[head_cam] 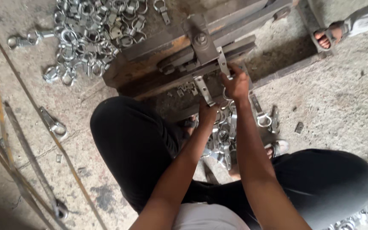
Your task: The person sits on the floor and operates a manual metal press machine. They repeatedly pick up metal rings from a pile, place them into the press, and pull a lever to shape the metal. The finished metal pieces are dropped onto the floor next to the machine.
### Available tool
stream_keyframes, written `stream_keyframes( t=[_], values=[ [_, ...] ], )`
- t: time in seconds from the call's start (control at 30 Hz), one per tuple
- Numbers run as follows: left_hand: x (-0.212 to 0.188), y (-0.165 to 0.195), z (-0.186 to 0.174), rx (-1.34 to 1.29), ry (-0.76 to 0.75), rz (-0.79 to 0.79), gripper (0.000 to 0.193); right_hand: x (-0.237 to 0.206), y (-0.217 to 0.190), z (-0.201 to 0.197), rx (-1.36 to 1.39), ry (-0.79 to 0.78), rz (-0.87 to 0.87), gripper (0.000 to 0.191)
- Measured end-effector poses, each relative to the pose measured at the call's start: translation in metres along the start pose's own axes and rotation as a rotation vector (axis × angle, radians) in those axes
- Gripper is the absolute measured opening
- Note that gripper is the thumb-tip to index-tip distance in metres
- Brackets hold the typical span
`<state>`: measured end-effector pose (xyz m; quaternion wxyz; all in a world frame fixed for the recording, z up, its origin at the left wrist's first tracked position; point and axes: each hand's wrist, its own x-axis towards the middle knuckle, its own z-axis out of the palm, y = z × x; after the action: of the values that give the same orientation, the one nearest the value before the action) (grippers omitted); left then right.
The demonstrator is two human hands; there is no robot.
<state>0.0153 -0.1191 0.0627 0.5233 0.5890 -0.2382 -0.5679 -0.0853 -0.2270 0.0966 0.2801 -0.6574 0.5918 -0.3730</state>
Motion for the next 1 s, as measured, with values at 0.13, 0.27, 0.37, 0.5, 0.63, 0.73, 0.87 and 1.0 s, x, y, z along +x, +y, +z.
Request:
stream_keyframes(
  t=[0.13,0.27,0.37,0.5,0.63,0.73,0.87,1.0],
  values=[
    [-0.041,-0.019,-0.006,-0.110,0.107,-0.400,0.049,-0.002,-0.003,0.009,0.044,-0.077,-0.025,0.047],
    [-0.030,-0.031,-0.005,-0.287,0.131,-0.125,0.040,-0.005,-0.010,0.014,0.006,-0.079,-0.050,0.048],
    [0.003,-0.034,-0.004,-0.385,0.177,-0.224,0.033,-0.006,-0.015,0.015,0.002,-0.083,-0.070,0.051],
    [0.025,-0.028,-0.003,-0.374,0.200,-0.026,0.031,-0.006,-0.020,0.017,0.023,-0.094,-0.048,0.051],
    [0.020,-0.024,0.000,-0.336,0.211,0.080,0.034,-0.007,-0.027,0.018,0.007,-0.121,-0.011,0.051],
    [0.014,-0.021,0.001,-0.285,0.218,0.047,0.036,-0.008,-0.032,0.015,0.053,-0.170,0.060,0.052],
    [0.011,-0.024,-0.002,-0.178,0.245,0.113,0.039,-0.015,-0.037,0.007,0.036,-0.142,0.035,0.060],
    [0.010,-0.028,-0.005,-0.172,0.237,0.117,0.042,-0.019,-0.040,-0.005,0.067,-0.269,-0.032,0.085]
  ],
)
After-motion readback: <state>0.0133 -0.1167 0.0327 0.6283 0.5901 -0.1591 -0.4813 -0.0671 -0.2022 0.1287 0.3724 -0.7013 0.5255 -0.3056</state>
